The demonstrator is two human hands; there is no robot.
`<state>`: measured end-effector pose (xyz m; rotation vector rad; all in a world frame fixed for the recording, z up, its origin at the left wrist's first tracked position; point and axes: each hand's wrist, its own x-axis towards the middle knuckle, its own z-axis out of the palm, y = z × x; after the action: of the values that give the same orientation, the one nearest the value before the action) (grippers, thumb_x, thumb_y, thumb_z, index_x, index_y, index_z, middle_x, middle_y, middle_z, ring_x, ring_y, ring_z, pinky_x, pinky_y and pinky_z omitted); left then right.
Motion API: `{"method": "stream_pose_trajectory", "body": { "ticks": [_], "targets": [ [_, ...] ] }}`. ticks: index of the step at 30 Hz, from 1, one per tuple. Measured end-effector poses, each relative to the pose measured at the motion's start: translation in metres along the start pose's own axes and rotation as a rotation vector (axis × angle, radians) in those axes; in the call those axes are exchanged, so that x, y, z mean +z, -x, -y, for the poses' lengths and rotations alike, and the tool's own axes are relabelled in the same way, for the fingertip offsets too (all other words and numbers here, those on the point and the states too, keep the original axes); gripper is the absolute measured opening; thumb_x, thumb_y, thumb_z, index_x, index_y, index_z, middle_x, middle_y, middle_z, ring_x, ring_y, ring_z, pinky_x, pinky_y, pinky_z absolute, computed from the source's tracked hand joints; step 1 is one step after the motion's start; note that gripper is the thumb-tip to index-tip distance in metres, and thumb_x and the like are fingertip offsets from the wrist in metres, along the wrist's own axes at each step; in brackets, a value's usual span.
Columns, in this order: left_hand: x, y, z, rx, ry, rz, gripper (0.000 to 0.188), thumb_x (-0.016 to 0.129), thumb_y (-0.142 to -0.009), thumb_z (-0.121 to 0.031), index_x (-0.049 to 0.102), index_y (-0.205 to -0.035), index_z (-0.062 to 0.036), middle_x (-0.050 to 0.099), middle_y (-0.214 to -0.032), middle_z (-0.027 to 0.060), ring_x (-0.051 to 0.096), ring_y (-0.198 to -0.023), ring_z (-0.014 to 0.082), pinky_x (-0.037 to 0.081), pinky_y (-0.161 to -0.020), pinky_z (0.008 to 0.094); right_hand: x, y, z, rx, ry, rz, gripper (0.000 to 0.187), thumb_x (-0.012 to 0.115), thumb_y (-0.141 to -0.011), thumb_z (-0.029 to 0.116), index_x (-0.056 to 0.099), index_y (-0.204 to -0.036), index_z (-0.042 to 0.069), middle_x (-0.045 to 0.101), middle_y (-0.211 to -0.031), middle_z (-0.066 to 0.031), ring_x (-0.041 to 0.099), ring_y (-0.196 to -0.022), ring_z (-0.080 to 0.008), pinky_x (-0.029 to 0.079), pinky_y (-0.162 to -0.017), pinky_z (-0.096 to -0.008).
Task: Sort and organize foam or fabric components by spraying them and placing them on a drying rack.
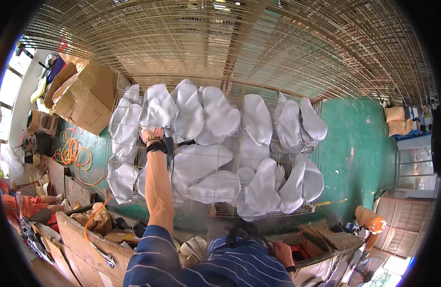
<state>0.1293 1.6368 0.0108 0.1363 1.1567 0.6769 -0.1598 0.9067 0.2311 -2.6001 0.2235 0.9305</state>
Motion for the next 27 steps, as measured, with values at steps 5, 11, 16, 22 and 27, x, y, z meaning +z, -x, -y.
{"method": "stream_pose_trajectory", "body": {
  "ticks": [5, 11, 16, 22, 27],
  "targets": [
    [0.002, -0.023, 0.037, -0.033, 0.102, -0.088, 0.071, 0.038, -0.095, -0.04, 0.033, -0.151, 0.003, 0.041, -0.155, 0.0255, 0.045, -0.139, 0.0448, 0.047, -0.105, 0.0618, 0.006, 0.007, -0.012, -0.014, 0.005, -0.078, 0.035, 0.066, -0.089, 0.033, 0.074, -0.111, 0.007, 0.072, -0.087, -0.0232, 0.071, -0.086, -0.0411, 0.056, -0.075, -0.0494],
    [-0.01, -0.017, 0.011, 0.128, -0.036, 0.031, 0.074, 0.043, -0.096, -0.041, 0.029, -0.153, 0.0055, 0.04, -0.155, 0.0277, 0.043, -0.142, 0.0427, 0.046, -0.109, 0.0574, 0.004, 0.002, -0.003, 0.025, -0.013, -0.04, 0.034, 0.065, -0.089, 0.032, 0.074, -0.111, 0.007, 0.072, -0.086, -0.0216, 0.071, -0.085, -0.0408, 0.056, -0.076, -0.0497],
    [-0.017, -0.048, -0.028, 0.066, 0.213, -0.06, 0.08, 0.04, -0.091, -0.046, 0.03, -0.151, 0.0055, 0.051, -0.145, 0.0263, 0.06, -0.124, 0.0408, 0.056, -0.097, 0.0496, 0.009, -0.001, -0.002, 0.008, -0.01, -0.001, 0.042, 0.071, -0.092, 0.041, 0.074, -0.109, 0.003, 0.073, -0.094, -0.0239, 0.072, -0.09, -0.0393, 0.057, -0.079, -0.0467],
    [-0.01, -0.021, 0.01, 0.211, 0.245, -0.112, 0.078, 0.041, -0.092, -0.046, 0.032, -0.149, 0.0056, 0.052, -0.142, 0.0267, 0.058, -0.126, 0.0402, 0.057, -0.097, 0.0508, 0.008, 0.006, -0.006, 0.081, -0.059, -0.013, 0.035, 0.064, -0.088, 0.029, 0.074, -0.112, 0.006, 0.073, -0.09, -0.0227, 0.07, -0.088, -0.0413, 0.055, -0.079, -0.0495],
    [-0.013, -0.019, -0.006, 0.138, 0.238, -0.057, 0.057, 0.049, -0.102, -0.031, 0.037, -0.148, 0.0002, 0.054, -0.14, 0.0243, 0.059, -0.124, 0.0387, 0.06, -0.093, 0.0497, 0.01, 0.006, -0.009, 0.052, -0.069, -0.018, 0.036, 0.062, -0.087, 0.029, 0.074, -0.112, 0.006, 0.073, -0.093, -0.0233, 0.07, -0.09, -0.0415, 0.055, -0.081, -0.0496]
  ]
}}
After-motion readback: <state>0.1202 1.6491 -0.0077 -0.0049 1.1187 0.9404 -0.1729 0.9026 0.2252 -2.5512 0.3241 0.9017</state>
